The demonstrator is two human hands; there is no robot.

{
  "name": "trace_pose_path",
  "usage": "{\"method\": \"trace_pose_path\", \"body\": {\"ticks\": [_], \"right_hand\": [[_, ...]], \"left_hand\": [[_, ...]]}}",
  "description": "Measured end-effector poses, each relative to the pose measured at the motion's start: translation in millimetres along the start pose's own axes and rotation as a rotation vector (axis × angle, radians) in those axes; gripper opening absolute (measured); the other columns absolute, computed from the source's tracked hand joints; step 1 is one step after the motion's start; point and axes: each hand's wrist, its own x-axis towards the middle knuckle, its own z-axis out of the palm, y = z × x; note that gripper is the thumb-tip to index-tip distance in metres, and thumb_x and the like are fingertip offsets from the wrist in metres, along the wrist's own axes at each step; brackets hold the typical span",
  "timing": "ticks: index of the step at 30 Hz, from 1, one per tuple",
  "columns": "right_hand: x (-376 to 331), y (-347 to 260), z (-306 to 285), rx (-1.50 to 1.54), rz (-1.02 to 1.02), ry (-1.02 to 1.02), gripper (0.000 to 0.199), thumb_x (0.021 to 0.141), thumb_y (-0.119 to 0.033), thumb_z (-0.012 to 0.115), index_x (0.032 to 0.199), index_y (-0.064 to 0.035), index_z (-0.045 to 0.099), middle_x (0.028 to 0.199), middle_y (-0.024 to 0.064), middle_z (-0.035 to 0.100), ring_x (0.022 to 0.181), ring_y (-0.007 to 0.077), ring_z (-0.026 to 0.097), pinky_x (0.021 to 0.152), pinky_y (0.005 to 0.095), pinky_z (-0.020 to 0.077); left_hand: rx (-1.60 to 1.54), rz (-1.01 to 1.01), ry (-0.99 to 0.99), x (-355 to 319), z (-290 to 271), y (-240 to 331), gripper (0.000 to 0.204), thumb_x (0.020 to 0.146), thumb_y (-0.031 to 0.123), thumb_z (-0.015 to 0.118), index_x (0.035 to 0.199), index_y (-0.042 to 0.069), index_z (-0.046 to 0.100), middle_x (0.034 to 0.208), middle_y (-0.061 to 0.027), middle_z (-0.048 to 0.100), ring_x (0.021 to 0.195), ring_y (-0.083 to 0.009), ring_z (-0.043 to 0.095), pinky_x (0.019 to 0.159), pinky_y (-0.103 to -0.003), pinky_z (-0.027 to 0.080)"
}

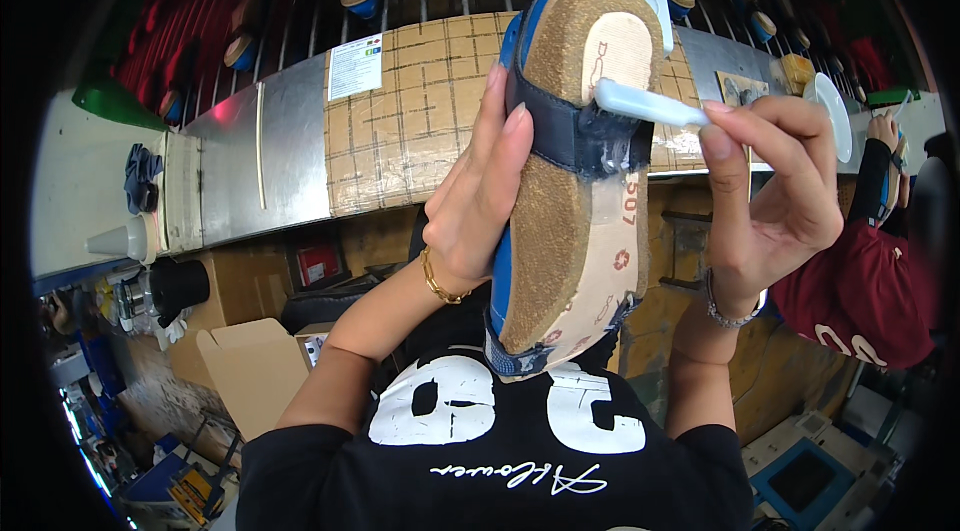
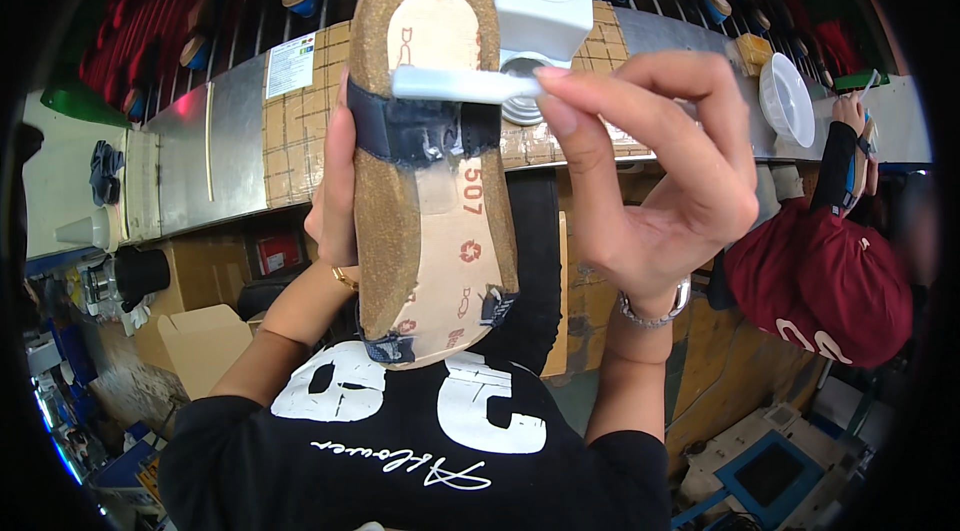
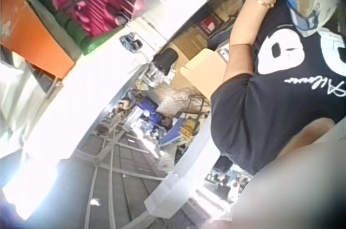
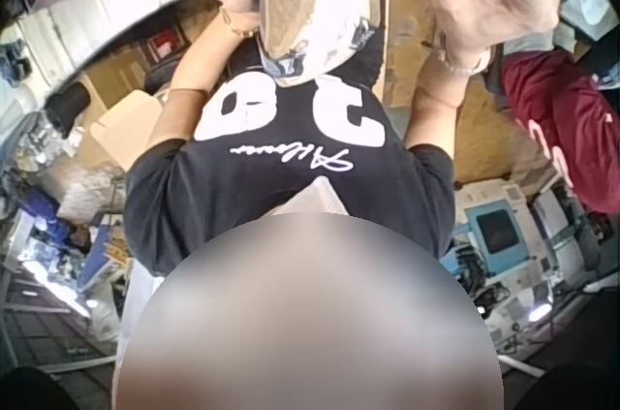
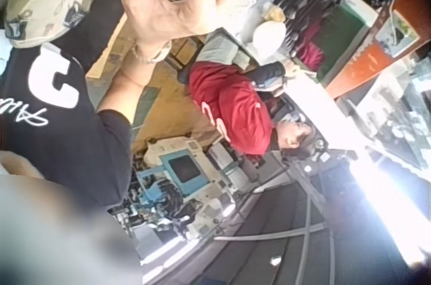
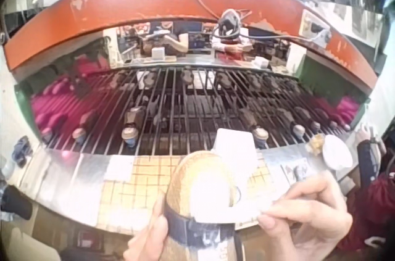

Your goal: The person holds a blue sandal and uses a small brush to apply black paint to the straps and edges. They repeatedly dip the brush into a white container and continue painting different sections of the sandal throughout the clip.

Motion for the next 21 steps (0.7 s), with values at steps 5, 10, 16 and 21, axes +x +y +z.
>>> {"method": "trace_pose_path", "body": {"ticks": [5, 10, 16, 21], "right_hand": [[7, 0, -10, -0.096, -0.111, -0.017, 0.026, 0.075, 0.011, 0.078, 0.099, 0.0016, 0.078, 0.095, 0.0099, 0.064, 0.089, 0.0169, 0.059, 0.080, 0.0268, 0.0470], [12, 8, -17, -0.012, -0.171, -0.094, 0.030, 0.071, 0.011, 0.079, 0.099, -0.0007, 0.079, 0.099, 0.0125, 0.064, 0.088, 0.0178, 0.058, 0.077, 0.0274, 0.0449], [14, 11, -23, 0.045, -0.154, -0.168, 0.032, 0.070, 0.010, 0.079, 0.100, -0.0010, 0.079, 0.099, 0.0121, 0.063, 0.087, 0.0175, 0.057, 0.074, 0.0259, 0.0420], [15, 11, -26, 0.076, -0.117, -0.206, 0.030, 0.071, 0.009, 0.079, 0.099, -0.0006, 0.078, 0.098, 0.0130, 0.062, 0.087, 0.0176, 0.056, 0.074, 0.0254, 0.0412]], "left_hand": [[-0.022, -0.003, -0.019, 2, -3, 3, 0.059, 0.105, 0.022, 0.042, 0.155, -0.002, 0.026, 0.137, -0.0305, 0.056, 0.115, -0.0290, 0.068, 0.089, -0.037, 0.062], [-0.035, -0.018, -0.019, 1, -5, 5, 0.059, 0.104, 0.022, 0.043, 0.154, -0.003, 0.027, 0.136, -0.0306, 0.057, 0.114, -0.0294, 0.068, 0.089, -0.037, 0.062], [0.000, -0.034, -0.078, 0, -8, 6, 0.059, 0.102, 0.021, 0.045, 0.153, -0.003, 0.029, 0.136, -0.0306, 0.057, 0.114, -0.0299, 0.068, 0.088, -0.037, 0.062], [-0.059, -0.027, -0.032, 1, -10, 8, 0.059, 0.101, 0.021, 0.047, 0.152, -0.004, 0.030, 0.135, -0.0306, 0.057, 0.114, -0.0304, 0.068, 0.088, -0.037, 0.062]]}}
